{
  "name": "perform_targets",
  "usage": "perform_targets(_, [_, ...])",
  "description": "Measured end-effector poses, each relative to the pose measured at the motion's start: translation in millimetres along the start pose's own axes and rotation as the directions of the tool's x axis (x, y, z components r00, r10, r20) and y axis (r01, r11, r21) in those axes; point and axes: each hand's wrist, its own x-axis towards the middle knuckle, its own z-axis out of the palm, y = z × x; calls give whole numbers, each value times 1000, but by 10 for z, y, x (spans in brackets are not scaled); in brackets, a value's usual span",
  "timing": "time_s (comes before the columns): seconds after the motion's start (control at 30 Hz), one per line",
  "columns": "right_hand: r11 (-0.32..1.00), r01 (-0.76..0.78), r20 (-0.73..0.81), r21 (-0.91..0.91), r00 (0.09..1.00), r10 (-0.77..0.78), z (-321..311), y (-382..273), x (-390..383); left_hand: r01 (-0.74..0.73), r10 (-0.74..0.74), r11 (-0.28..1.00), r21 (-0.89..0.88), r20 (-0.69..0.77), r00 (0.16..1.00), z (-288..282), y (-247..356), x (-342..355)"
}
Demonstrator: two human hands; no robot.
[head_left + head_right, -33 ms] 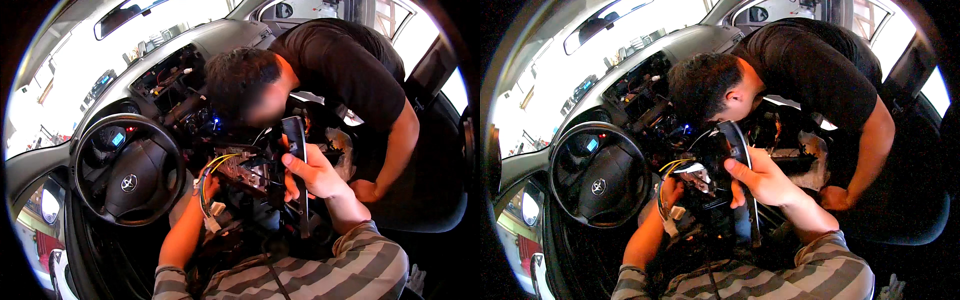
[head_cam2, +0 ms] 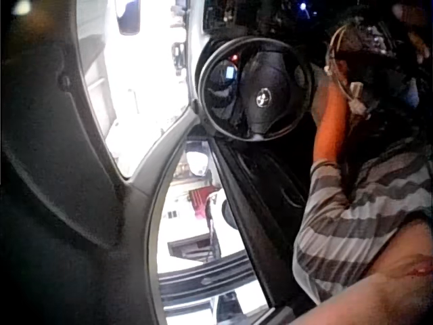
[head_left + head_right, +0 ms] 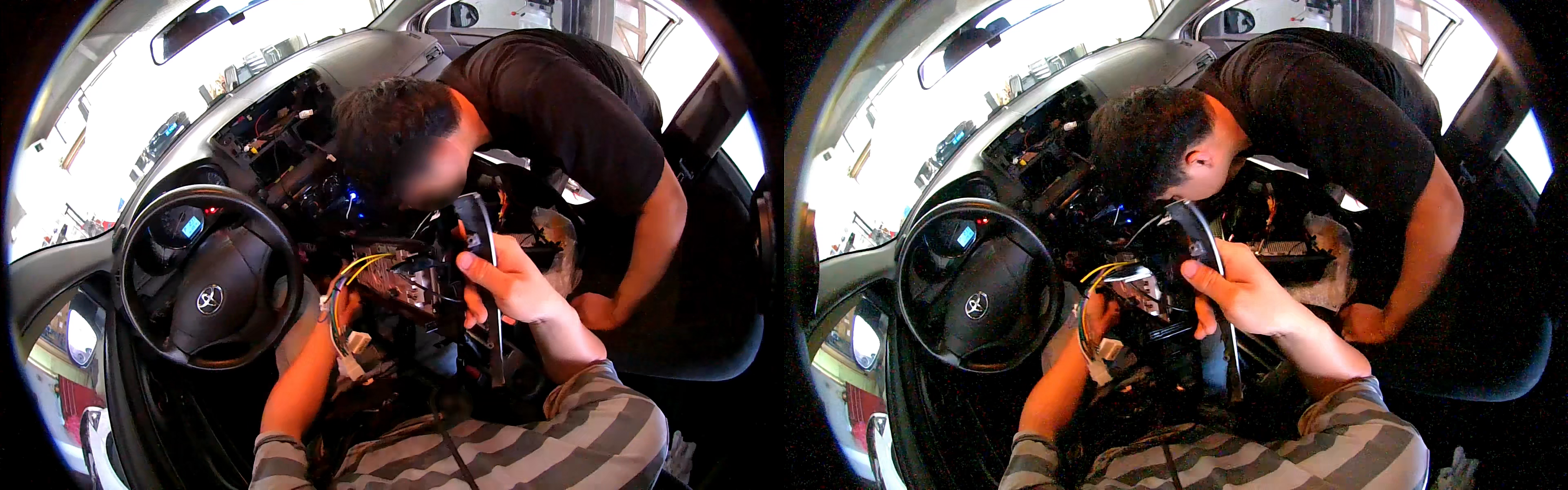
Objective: The person assembles and installs a car head unit and dashboard trim. They connect wiring harnesses to the back of the electronic unit, use a screwdriver to secure components, and fit silver trim pieces onto the black plastic housing while seated inside the vehicle.
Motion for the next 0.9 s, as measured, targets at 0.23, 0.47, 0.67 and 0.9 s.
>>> perform_targets(0.23, [943,-103,-52,-317,995,91,-113,213,305,61,-58,993,-102,29,998,-253,-361,-134])
perform_targets(0.47, [898,-162,-156,-410,982,106,-416,317,606,8,-3,980,-198,22,1000,-410,-503,-191])
perform_targets(0.67, [886,-113,-92,-451,993,80,-304,238,802,34,-18,976,-216,75,997,-209,-360,-361])
perform_targets(0.9, [807,-121,-63,-578,993,104,188,404,1020,39,-22,977,-211,85,996,-353,-280,-588])
